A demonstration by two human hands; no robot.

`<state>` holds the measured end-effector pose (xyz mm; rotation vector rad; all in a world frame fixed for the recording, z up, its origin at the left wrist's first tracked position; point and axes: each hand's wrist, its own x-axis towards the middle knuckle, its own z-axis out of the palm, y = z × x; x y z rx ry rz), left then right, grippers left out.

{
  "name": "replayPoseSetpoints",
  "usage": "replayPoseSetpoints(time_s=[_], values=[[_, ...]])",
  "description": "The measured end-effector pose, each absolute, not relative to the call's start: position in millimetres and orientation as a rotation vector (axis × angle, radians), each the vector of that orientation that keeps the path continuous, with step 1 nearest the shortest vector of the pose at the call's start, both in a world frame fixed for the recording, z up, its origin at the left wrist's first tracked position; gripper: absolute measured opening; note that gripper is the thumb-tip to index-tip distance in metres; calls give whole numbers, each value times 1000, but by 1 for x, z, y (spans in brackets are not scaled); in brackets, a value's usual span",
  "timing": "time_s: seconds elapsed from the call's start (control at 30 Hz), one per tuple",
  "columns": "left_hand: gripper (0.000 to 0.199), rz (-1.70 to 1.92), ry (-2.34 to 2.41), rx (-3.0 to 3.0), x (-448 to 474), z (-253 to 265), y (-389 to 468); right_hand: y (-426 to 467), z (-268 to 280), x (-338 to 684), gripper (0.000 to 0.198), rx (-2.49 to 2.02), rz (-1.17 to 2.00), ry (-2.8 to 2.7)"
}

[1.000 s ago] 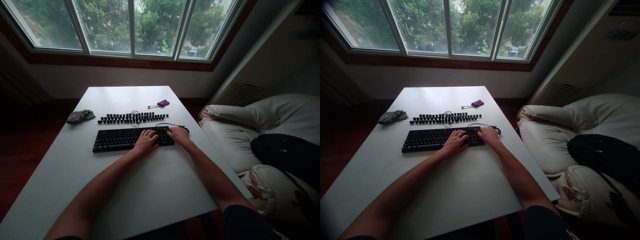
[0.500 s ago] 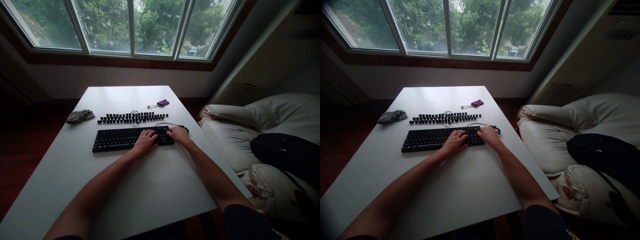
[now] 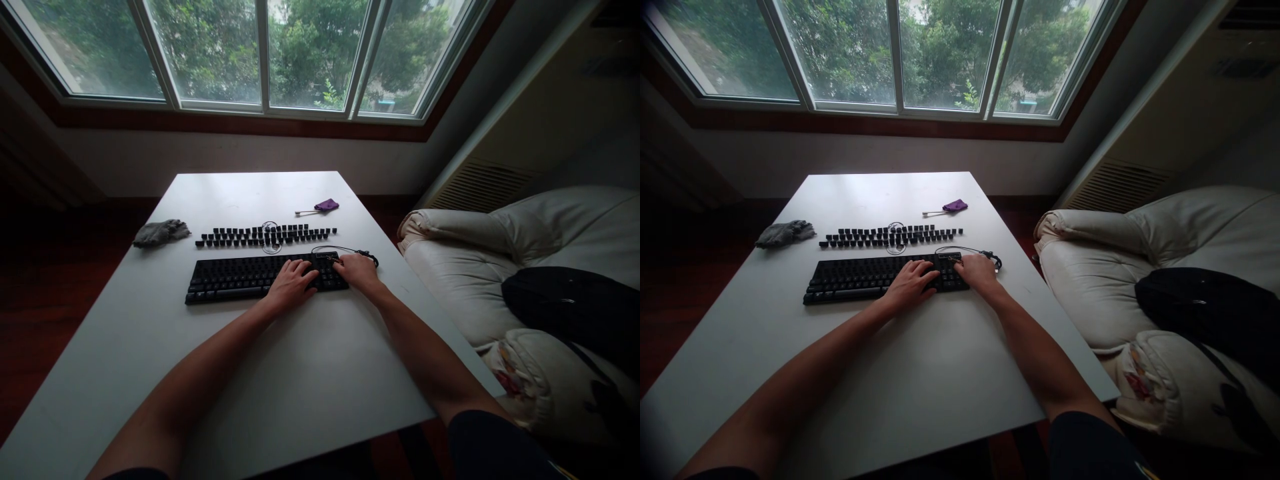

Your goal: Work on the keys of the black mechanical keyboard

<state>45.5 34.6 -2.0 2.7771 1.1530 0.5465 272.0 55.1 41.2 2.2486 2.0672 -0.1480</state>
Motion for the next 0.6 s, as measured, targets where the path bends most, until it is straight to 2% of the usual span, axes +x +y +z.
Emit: replayPoseSetpoints(time_s=[0.4, 0.6], values=[[48, 536, 1158, 2785, 46, -3, 34, 67, 36, 291, 51, 2176, -349, 2132], [47, 534, 1166, 2787, 46, -3, 34, 67, 35, 287, 55, 2206, -316, 2111]])
